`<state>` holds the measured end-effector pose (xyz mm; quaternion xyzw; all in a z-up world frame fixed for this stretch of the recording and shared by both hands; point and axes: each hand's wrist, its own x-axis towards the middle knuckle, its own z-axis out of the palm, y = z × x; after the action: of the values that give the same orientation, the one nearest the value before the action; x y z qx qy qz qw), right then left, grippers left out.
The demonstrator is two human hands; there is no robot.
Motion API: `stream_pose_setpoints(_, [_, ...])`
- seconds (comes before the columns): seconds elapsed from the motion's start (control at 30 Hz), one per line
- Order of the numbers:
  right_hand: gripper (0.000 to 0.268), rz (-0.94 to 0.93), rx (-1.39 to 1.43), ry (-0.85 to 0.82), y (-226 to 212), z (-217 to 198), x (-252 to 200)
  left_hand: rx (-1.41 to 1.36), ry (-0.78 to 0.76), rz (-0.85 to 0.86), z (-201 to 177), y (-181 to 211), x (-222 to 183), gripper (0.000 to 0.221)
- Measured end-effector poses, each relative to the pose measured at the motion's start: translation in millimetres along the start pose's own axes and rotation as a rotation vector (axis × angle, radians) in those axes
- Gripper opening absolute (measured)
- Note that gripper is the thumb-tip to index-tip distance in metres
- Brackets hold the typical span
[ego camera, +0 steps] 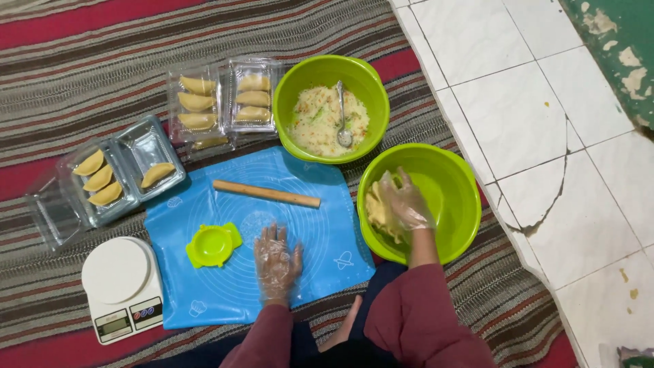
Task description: The person is filling a circular piece of dough with a savory mixture using a spoon, then using a yellow plastic mold to fold and seal the pastel into its final shape.
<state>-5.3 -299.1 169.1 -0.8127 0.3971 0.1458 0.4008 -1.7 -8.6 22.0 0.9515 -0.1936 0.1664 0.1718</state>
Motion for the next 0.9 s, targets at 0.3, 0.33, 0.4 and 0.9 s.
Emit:
stream_pose_setpoints(0.3, [0.067, -0.268, -0.053, 0.033, 84.1, 34.6, 81.4, 0.028, 0.008, 0.027, 31.6, -16.4, -10.3, 0.059])
stream_pose_setpoints(0.33, [0.067, -0.259, -0.054, 0.022, 73.6, 33.3, 69.8, 0.03, -0.005, 0.023, 31.5, -15.9, -14.5, 0.059])
stream_pose_setpoints(0.4, [0.074, -0.248, -0.077, -0.074, 45.5, 27.0, 51.6, 0.043, 0.019, 0.025, 34.0, -15.8, -13.3, 0.062])
stream_pose_setpoints(0.9, [0.029, -0.222, 0.194, 0.07, 70.0, 39.2, 56.0, 0.029, -0.079, -0.046, 22.1, -10.3, -8.4, 0.06])
